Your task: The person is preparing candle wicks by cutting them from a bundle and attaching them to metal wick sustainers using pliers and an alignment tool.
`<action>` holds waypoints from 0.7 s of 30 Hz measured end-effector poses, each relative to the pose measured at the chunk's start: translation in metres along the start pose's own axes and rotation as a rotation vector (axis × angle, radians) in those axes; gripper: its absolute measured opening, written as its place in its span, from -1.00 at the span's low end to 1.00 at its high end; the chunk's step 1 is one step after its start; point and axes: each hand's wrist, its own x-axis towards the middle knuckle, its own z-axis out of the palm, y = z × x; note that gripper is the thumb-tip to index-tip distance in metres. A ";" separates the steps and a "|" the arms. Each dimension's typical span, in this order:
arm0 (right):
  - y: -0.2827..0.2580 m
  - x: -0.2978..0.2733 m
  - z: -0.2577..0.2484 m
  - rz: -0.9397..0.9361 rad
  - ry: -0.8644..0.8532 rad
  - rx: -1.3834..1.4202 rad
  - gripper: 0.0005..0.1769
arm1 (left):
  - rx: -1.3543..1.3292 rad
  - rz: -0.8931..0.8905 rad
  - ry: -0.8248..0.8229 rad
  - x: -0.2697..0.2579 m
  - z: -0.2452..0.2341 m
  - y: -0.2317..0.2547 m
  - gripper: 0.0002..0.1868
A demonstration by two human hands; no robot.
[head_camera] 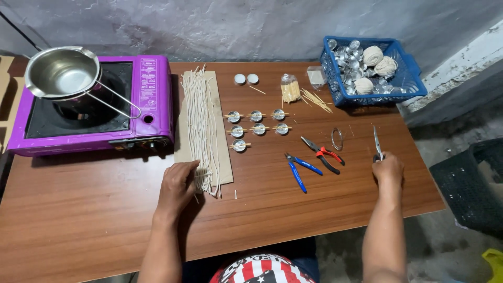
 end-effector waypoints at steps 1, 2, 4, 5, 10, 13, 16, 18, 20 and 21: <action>-0.006 -0.005 -0.008 0.001 0.003 -0.001 -0.60 | -0.003 0.002 0.001 0.000 0.001 0.000 -0.73; -0.012 -0.010 -0.015 -0.005 -0.002 -0.006 -0.62 | 0.002 0.012 0.013 0.000 0.002 0.000 -0.73; -0.013 -0.005 -0.013 -0.013 -0.008 -0.013 -0.63 | 0.006 0.021 0.026 -0.001 0.002 -0.001 -0.74; -0.006 0.005 -0.003 -0.029 -0.008 -0.014 -0.63 | 0.007 0.022 0.036 -0.001 0.003 -0.002 -0.74; 0.008 0.038 0.025 -0.042 -0.002 0.022 -0.63 | 0.012 0.031 0.052 -0.002 0.007 -0.007 -0.73; 0.005 0.040 0.025 -0.083 -0.024 -0.017 -0.70 | -0.009 0.021 0.047 -0.001 0.007 -0.007 -0.72; 0.005 0.041 0.025 -0.064 -0.046 -0.068 -0.67 | -0.021 0.000 0.034 -0.001 0.007 -0.007 -0.70; 0.007 0.047 0.029 -0.044 -0.074 -0.059 -0.62 | -0.020 -0.011 0.032 -0.001 0.008 -0.007 -0.70; 0.007 0.048 0.031 -0.041 -0.083 -0.065 -0.57 | -0.014 -0.012 0.028 -0.003 0.010 -0.009 -0.69; 0.006 0.049 0.031 -0.038 -0.090 -0.068 -0.51 | -0.008 -0.010 0.024 -0.003 0.010 -0.010 -0.67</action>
